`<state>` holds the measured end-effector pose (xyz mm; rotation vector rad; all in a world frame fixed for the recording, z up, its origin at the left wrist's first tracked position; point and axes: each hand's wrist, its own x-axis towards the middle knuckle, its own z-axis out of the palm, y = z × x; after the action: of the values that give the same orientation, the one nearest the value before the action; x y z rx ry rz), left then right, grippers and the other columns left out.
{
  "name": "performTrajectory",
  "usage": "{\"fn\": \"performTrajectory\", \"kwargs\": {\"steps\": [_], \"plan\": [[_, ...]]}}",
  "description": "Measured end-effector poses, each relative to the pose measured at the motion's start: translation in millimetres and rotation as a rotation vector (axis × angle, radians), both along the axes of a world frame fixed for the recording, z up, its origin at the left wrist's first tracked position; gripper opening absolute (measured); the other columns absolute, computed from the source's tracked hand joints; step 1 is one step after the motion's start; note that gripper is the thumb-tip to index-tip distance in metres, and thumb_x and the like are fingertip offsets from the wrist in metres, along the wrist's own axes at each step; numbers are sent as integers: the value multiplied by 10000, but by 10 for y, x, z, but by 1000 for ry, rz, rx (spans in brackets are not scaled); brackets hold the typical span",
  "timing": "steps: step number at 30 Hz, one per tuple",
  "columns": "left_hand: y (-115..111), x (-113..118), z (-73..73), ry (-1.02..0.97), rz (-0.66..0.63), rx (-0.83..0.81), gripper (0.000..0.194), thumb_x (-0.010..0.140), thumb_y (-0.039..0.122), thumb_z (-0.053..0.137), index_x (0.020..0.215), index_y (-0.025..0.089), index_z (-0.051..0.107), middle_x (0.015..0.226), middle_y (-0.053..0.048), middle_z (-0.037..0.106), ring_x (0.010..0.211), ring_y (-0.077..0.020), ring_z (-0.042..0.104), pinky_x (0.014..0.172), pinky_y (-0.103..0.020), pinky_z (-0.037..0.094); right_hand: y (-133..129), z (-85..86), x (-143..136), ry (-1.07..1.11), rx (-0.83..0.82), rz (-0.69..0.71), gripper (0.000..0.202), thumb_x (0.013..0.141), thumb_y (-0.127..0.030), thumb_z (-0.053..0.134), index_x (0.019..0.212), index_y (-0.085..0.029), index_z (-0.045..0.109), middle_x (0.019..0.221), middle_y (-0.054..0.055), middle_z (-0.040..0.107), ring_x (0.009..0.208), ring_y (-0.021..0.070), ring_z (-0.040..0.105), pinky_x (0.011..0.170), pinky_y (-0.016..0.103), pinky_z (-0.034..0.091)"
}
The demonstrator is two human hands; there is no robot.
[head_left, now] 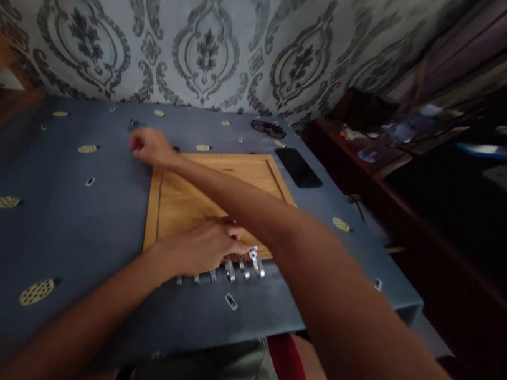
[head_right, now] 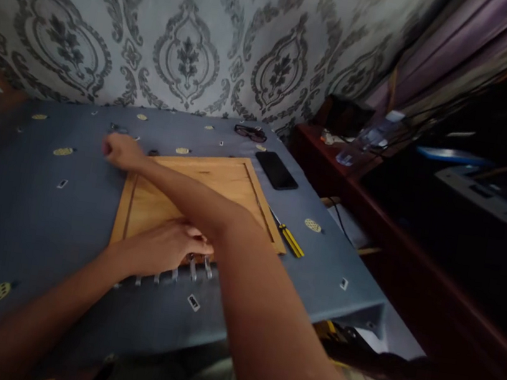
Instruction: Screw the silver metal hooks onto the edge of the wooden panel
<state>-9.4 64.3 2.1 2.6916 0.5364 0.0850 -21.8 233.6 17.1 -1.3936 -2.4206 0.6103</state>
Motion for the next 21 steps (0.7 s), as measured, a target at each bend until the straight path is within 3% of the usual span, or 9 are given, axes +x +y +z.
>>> {"fn": "performTrajectory", "kwargs": {"steps": [3,6,9,12,16,21], "plan": [[4,2,-20,17,-6,-13,410,994,28,482,1237,204,761,1089,-91,716,1104,-238,637,961,-363,496,-43,1,314,162,16,47,177,981,-117,590,1103,-169,707,1128,26,746,1075,143,686,997,299,569],[8,-8,-37,7,-6,-53,361,1057,120,435,1157,192,774,1030,-78,669,1046,-226,592,919,-350,459,-220,-159,929,289,13,36,181,917,-75,596,1029,-178,696,1019,-4,742,968,127,678,936,280,569],[15,-17,-35,-1,-10,-63,365,1038,74,430,1084,184,775,998,-52,643,980,-198,563,882,-325,432,-618,-365,1653,358,0,13,120,861,-68,628,871,-181,667,872,-17,702,825,110,642,823,264,565],[13,-18,-24,8,-21,-70,378,1003,17,439,1054,196,769,1014,-32,653,993,-189,555,884,-314,416,-1107,-519,2188,444,68,-51,61,854,-133,659,872,-189,675,826,-12,683,752,114,620,696,253,528],[3,-14,-29,15,-23,-53,389,978,-10,454,1074,212,759,1037,-26,652,1020,-193,554,863,-307,405,-1565,-615,2437,432,174,-99,73,889,-180,650,847,-215,698,834,5,677,770,138,635,705,291,512],[2,-20,-72,-15,-34,-20,317,1018,57,461,1034,201,744,956,-22,602,890,-177,519,779,-299,373,-1690,-606,2462,390,191,-117,64,916,-209,662,904,-242,716,865,-2,701,787,151,669,740,304,539]]}}
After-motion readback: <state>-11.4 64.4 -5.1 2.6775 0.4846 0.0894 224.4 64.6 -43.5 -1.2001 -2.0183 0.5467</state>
